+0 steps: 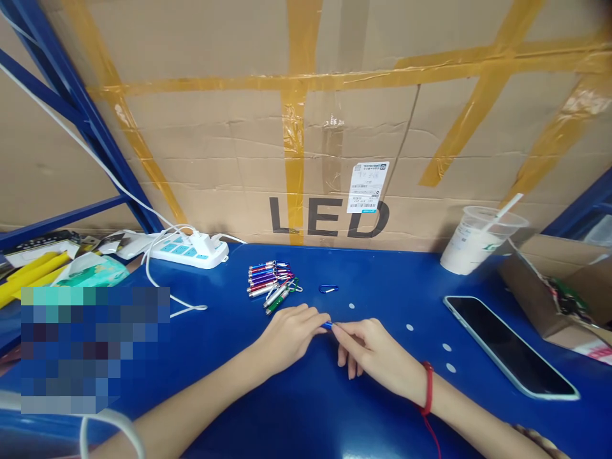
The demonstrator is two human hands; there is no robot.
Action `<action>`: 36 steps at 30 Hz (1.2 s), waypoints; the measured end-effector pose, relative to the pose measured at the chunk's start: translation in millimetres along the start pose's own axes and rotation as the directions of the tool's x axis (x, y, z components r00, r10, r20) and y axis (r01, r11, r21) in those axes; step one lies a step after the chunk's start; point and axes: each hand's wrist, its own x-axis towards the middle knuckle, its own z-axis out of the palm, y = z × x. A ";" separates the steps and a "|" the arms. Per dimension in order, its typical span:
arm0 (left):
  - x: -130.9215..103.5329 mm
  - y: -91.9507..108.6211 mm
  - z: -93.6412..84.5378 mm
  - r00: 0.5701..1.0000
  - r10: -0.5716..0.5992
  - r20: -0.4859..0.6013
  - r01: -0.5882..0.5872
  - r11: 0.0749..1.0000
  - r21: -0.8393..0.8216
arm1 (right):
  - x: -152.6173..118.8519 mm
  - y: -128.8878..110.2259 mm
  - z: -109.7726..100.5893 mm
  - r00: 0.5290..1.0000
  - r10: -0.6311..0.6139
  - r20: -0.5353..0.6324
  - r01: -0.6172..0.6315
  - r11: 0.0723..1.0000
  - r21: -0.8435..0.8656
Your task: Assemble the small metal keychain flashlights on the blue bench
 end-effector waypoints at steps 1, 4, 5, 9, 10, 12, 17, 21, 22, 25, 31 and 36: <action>0.0 -0.7 0.5 1.000 0.000 0.018 0.000 1.000 0.009 | 0.5 0.9 -0.2 1.000 0.001 0.003 -0.001 1.000 -0.003; -0.9 -1.9 1.3 0.997 -0.011 0.074 0.010 1.000 0.016 | 2.6 4.4 -2.3 0.999 0.021 0.032 -0.022 1.000 0.007; -1.3 -2.0 1.1 0.996 -0.016 0.089 0.015 1.000 0.007 | 3.6 5.6 -3.4 0.998 0.027 0.052 -0.029 0.999 0.019; -2.8 -1.9 -0.9 0.994 -0.024 0.110 0.028 0.999 -0.034 | 7.8 8.8 -7.1 0.990 0.033 0.136 -0.046 0.994 0.096; -3.0 -1.9 -1.4 0.994 -0.022 0.106 0.026 0.999 -0.040 | 8.5 8.8 -7.5 0.989 0.031 0.144 -0.047 0.993 0.112; -3.2 -2.3 -2.1 0.996 -0.016 0.092 0.020 0.999 -0.049 | 9.3 7.7 -7.6 0.989 0.034 0.145 -0.053 0.990 0.131; -2.3 -4.1 -1.0 0.998 -0.025 0.058 0.030 0.996 -0.085 | 9.9 4.3 -6.2 0.991 0.056 0.123 -0.077 0.982 0.171; -1.3 -4.0 0.5 0.998 -0.049 0.050 0.055 0.991 -0.123 | 11.6 6.9 -5.8 0.995 0.047 0.086 -0.063 0.981 0.185; -1.2 -3.8 0.5 0.997 -0.057 0.050 0.063 0.990 -0.124 | 12.0 8.2 -5.8 0.996 0.050 0.074 -0.063 0.981 0.185; -1.2 -3.6 0.3 0.997 -0.070 0.045 0.076 0.988 -0.134 | 12.7 11.5 -6.4 0.998 0.043 0.053 -0.052 0.984 0.170; -3.5 -1.4 2.5 1.000 -0.009 0.006 0.010 0.981 -0.193 | 11.0 10.6 -8.4 0.997 0.007 0.073 -0.015 0.995 0.102; -5.9 3.3 6.6 0.990 0.030 -0.135 -0.049 0.989 -0.139 | 8.4 7.3 -3.9 1.000 0.005 0.017 -0.006 0.998 0.055</action>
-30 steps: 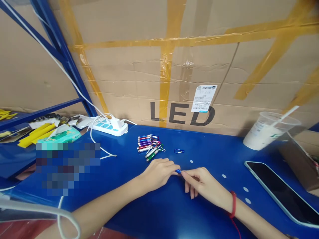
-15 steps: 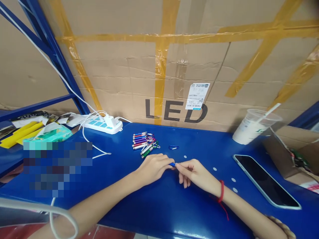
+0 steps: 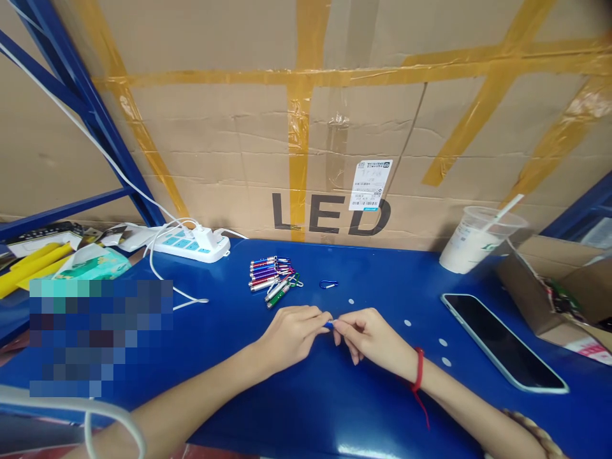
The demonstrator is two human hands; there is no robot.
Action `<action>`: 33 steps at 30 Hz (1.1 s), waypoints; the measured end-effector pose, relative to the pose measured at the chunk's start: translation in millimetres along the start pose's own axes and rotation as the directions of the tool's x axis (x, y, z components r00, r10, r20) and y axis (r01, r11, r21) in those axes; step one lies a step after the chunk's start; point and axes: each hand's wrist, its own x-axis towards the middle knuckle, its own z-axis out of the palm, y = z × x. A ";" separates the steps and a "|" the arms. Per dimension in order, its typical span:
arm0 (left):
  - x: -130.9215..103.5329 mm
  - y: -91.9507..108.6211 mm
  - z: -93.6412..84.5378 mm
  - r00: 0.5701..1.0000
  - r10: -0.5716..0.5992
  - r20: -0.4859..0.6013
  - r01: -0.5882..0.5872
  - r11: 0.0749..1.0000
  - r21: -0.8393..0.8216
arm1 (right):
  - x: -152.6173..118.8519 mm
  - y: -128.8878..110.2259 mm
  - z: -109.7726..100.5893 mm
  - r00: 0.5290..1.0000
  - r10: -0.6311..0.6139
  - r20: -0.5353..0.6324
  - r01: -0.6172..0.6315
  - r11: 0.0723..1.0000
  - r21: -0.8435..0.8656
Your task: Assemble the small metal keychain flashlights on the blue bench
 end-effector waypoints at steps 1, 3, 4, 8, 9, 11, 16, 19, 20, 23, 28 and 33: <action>-0.1 0.7 0.2 0.999 0.022 -0.027 -0.021 1.000 0.023 | -0.4 -0.7 1.3 1.000 0.019 0.002 -0.019 0.999 0.033; 0.0 2.2 -0.6 0.995 0.061 -0.076 -0.055 0.996 0.074 | -1.1 -2.5 2.9 0.997 0.072 0.037 -0.077 0.983 0.165; 0.2 2.9 -1.4 0.993 0.077 -0.093 -0.068 0.993 0.100 | -1.5 -3.7 3.0 0.993 0.099 0.067 -0.113 0.961 0.251; 1.5 4.3 -5.1 0.988 0.111 -0.106 -0.092 0.980 0.175 | -1.8 -7.7 -0.5 0.961 0.176 0.215 -0.265 0.811 0.521; 1.9 4.2 -5.7 0.988 0.115 -0.100 -0.096 0.980 0.177 | -1.6 -7.9 -1.8 0.952 0.183 0.244 -0.292 0.780 0.553; 2.9 3.7 -6.6 0.992 0.101 -0.073 -0.089 0.985 0.151 | -0.8 -7.3 -4.0 0.944 0.186 0.273 -0.317 0.741 0.592; 5.7 4.6 -8.6 0.998 -0.024 0.061 0.022 0.999 0.038 | 2.1 -4.5 -4.7 0.953 0.209 0.220 -0.301 0.741 0.601; 7.2 6.5 -9.0 0.991 -0.092 0.099 0.094 0.995 -0.018 | 4.7 -2.3 -2.3 0.962 0.196 0.192 -0.271 0.792 0.547; 7.6 6.9 -8.7 0.987 -0.119 0.110 0.124 0.992 -0.036 | 5.6 -1.3 -1.6 0.968 0.186 0.170 -0.247 0.829 0.502; 8.8 7.1 -6.9 0.964 -0.216 0.154 0.234 0.966 -0.110 | 6.7 1.0 -1.7 0.991 0.134 0.005 -0.130 0.952 0.276; 11.2 4.7 -5.4 0.890 -0.404 0.211 0.452 0.838 -0.305 | 4.9 1.0 -9.9 0.937 -0.105 -0.334 0.088 0.994 -0.064; 13.4 3.6 -6.4 0.871 -0.433 0.231 0.491 0.773 -0.402 | 4.9 1.6 -12.1 0.874 -0.309 -0.374 0.270 0.951 -0.153</action>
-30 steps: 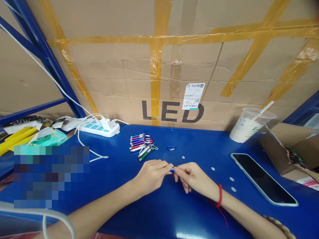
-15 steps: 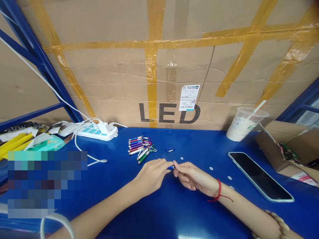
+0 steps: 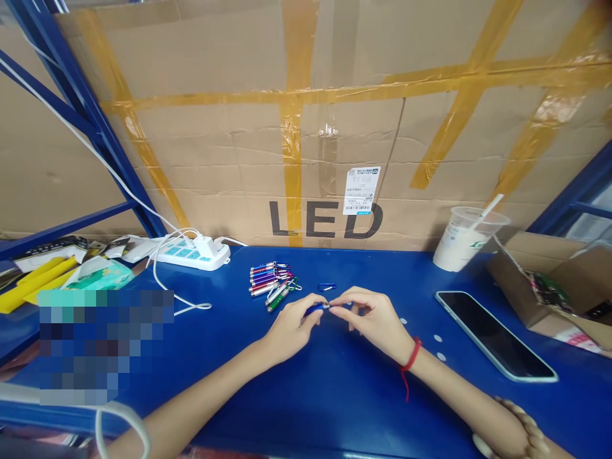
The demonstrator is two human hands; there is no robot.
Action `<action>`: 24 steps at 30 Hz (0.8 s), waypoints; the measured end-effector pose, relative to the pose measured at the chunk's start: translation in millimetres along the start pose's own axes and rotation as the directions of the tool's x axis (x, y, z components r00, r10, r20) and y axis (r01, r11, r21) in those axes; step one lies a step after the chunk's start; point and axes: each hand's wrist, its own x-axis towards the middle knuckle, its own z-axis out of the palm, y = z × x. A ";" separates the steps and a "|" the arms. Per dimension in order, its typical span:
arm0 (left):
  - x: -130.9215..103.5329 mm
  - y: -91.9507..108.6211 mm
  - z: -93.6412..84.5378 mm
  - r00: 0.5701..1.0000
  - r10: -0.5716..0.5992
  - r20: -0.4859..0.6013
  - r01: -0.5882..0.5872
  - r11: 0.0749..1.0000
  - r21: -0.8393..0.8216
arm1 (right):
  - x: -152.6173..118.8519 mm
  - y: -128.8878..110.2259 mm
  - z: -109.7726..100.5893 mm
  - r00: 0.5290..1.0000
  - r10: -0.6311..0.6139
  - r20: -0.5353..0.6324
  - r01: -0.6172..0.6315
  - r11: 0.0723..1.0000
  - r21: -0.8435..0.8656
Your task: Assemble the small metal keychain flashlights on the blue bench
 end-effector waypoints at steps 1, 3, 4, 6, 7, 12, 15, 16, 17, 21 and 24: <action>-0.1 0.5 0.1 1.000 0.004 0.007 -0.004 1.000 -0.001 | 0.0 0.0 0.3 1.000 -0.005 0.003 0.005 1.000 0.006; -0.8 1.8 0.6 1.000 0.017 0.019 -0.017 1.000 0.002 | 0.3 -0.5 0.6 1.000 0.013 0.006 -0.013 1.000 0.015; -1.4 2.5 0.8 0.999 0.022 0.023 -0.022 1.000 0.004 | 0.6 -0.9 0.3 0.999 0.030 0.011 -0.030 0.999 0.014; -2.9 3.3 1.0 0.999 0.031 0.022 -0.031 0.999 0.012 | 1.1 -1.8 -0.7 0.997 0.065 0.029 -0.065 0.998 -0.001; -3.7 3.4 0.9 0.999 0.034 0.024 -0.035 0.999 0.016 | 1.1 -2.0 -1.4 0.996 0.080 0.037 -0.079 0.997 -0.014; -7.1 0.9 0.7 0.995 0.089 0.032 -0.090 0.996 0.018 | -1.1 1.1 -2.1 0.984 0.146 0.106 -0.137 0.987 -0.081; -8.6 -1.6 1.6 0.993 0.117 0.011 -0.117 0.991 0.059 | -2.8 4.5 0.2 0.976 0.158 0.151 -0.146 0.986 -0.086; -9.2 -2.2 2.1 0.993 0.118 0.006 -0.118 0.990 0.071 | -3.3 5.4 0.9 0.976 0.149 0.157 -0.136 0.987 -0.087; -9.7 -2.6 2.5 0.993 0.118 0.002 -0.118 0.990 0.079 | -3.7 6.1 1.6 0.978 0.136 0.159 -0.123 0.988 -0.093; -11.9 -0.8 4.0 0.995 0.103 -0.006 -0.102 0.994 0.041 | -5.4 7.5 1.9 0.989 0.041 0.145 -0.019 0.988 -0.150; -12.9 1.6 4.5 0.996 0.087 -0.019 -0.086 0.996 0.002 | -7.2 6.2 0.2 0.985 -0.101 0.140 0.127 0.973 -0.191</action>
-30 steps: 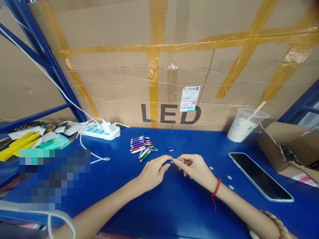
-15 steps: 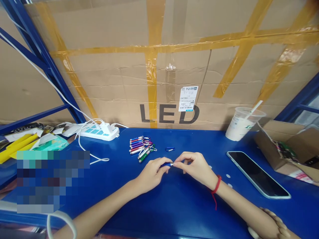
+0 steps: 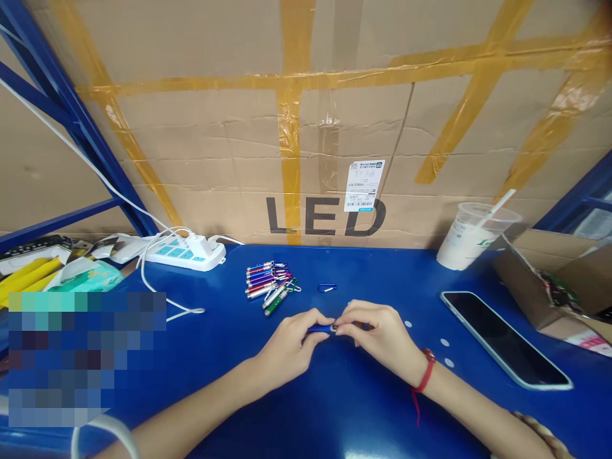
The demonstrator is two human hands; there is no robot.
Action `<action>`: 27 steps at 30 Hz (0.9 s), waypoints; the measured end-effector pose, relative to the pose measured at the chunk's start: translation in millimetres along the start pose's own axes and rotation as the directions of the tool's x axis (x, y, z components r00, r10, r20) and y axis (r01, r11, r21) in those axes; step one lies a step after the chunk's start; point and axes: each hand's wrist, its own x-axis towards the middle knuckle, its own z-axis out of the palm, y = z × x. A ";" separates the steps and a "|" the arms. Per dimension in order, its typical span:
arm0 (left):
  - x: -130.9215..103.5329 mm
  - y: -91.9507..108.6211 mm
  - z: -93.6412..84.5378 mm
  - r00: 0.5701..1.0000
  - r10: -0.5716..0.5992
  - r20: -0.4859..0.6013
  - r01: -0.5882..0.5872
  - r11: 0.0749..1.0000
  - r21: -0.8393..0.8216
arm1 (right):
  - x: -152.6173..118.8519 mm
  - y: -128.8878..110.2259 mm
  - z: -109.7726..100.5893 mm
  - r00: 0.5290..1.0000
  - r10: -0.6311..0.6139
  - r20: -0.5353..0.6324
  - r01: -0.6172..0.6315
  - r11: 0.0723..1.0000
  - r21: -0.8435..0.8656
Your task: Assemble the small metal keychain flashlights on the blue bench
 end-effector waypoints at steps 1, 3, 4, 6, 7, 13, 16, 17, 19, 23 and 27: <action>0.0 0.3 0.1 1.000 0.001 -0.003 -0.001 1.000 0.002 | -0.6 -0.8 -0.8 0.999 -0.045 -0.001 0.045 0.999 -0.026; 0.1 0.1 0.1 1.000 0.013 -0.007 -0.012 1.000 0.024 | -1.8 -2.9 -2.1 0.995 -0.101 0.008 0.102 0.991 -0.082; 0.2 -0.3 0.2 1.000 0.019 -0.006 -0.019 0.999 0.036 | -2.2 -3.9 -2.6 0.994 -0.109 0.013 0.109 0.989 -0.104; 0.2 -1.0 0.3 1.000 0.026 -0.003 -0.026 0.999 0.045 | -2.6 -5.7 -3.1 0.995 -0.096 0.019 0.097 0.989 -0.115; 0.1 -1.1 0.4 1.000 0.025 -0.003 -0.024 0.999 0.041 | -2.6 -6.4 -3.1 0.996 -0.083 0.018 0.085 0.991 -0.105; -1.7 0.5 1.1 1.000 0.021 -0.017 -0.021 0.999 0.035 | -2.2 -9.5 -1.6 0.999 -0.044 0.017 0.045 0.999 -0.029; -2.0 -0.3 1.3 0.997 0.069 -0.019 -0.068 0.994 0.083 | -3.3 -10.4 0.0 0.999 -0.029 0.025 0.029 0.999 -0.025; -1.9 -0.7 1.3 0.996 0.090 -0.016 -0.088 0.990 0.107 | -3.7 -10.6 0.6 0.999 -0.021 0.028 0.021 0.999 -0.024; -1.8 -1.5 1.1 0.992 0.127 -0.009 -0.124 0.980 0.154 | -4.2 -11.2 1.6 1.000 0.001 0.029 0.000 1.000 -0.011; -1.7 -1.7 0.9 0.981 0.192 -0.024 -0.184 0.963 0.196 | -2.8 -14.8 1.9 0.996 0.085 0.035 -0.088 0.992 0.088; -2.1 -0.8 1.3 0.951 0.305 -0.043 -0.284 0.922 0.264 | -1.0 -19.3 0.4 0.963 0.238 0.127 -0.263 0.932 0.249</action>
